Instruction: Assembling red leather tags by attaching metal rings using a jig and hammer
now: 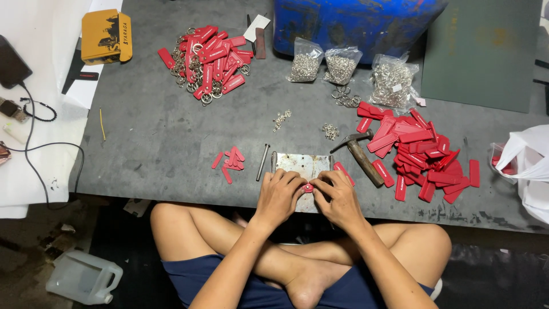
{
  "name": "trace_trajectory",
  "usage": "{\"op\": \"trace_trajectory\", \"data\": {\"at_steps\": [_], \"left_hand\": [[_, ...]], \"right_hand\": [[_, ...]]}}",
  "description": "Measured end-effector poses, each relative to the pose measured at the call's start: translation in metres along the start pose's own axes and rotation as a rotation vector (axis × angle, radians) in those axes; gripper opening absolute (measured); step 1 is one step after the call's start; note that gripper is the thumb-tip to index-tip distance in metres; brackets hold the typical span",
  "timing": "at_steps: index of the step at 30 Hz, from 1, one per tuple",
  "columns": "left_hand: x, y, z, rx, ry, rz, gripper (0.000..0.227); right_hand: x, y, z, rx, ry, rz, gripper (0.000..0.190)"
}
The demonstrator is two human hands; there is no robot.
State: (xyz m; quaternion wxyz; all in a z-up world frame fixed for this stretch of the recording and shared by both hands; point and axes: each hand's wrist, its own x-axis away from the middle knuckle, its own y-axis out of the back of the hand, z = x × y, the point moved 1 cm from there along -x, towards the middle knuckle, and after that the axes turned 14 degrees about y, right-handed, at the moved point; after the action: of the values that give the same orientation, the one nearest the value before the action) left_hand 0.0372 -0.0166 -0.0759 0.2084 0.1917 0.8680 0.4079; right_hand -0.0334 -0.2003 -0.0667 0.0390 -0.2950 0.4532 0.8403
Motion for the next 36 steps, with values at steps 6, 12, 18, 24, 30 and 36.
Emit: {"op": "trace_trajectory", "data": {"at_steps": [6, 12, 18, 24, 30, 36], "left_hand": [[0.001, -0.001, -0.001, 0.002, 0.009, -0.002, 0.012], [0.001, -0.003, 0.0, -0.004, 0.025, 0.002, 0.012], [0.001, 0.015, -0.01, 0.035, 0.066, -0.033, 0.018], [-0.028, 0.031, 0.056, -0.085, 0.566, 0.044, 0.03], [-0.038, -0.001, 0.078, -0.176, 0.533, 0.103, 0.009], [-0.04, 0.072, 0.006, 0.159, 0.419, -0.152, 0.007]], "right_hand": [[0.002, -0.002, 0.0, 0.009, -0.015, -0.007, 0.012], [0.0, 0.0, -0.001, -0.006, -0.033, 0.015, 0.012], [0.002, -0.001, -0.001, -0.028, -0.031, 0.006, 0.02], [0.006, -0.004, -0.002, -0.015, -0.025, -0.019, 0.02], [0.007, -0.005, -0.005, -0.064, -0.042, -0.021, 0.02], [0.006, -0.008, -0.007, -0.071, -0.073, -0.013, 0.019]]}}
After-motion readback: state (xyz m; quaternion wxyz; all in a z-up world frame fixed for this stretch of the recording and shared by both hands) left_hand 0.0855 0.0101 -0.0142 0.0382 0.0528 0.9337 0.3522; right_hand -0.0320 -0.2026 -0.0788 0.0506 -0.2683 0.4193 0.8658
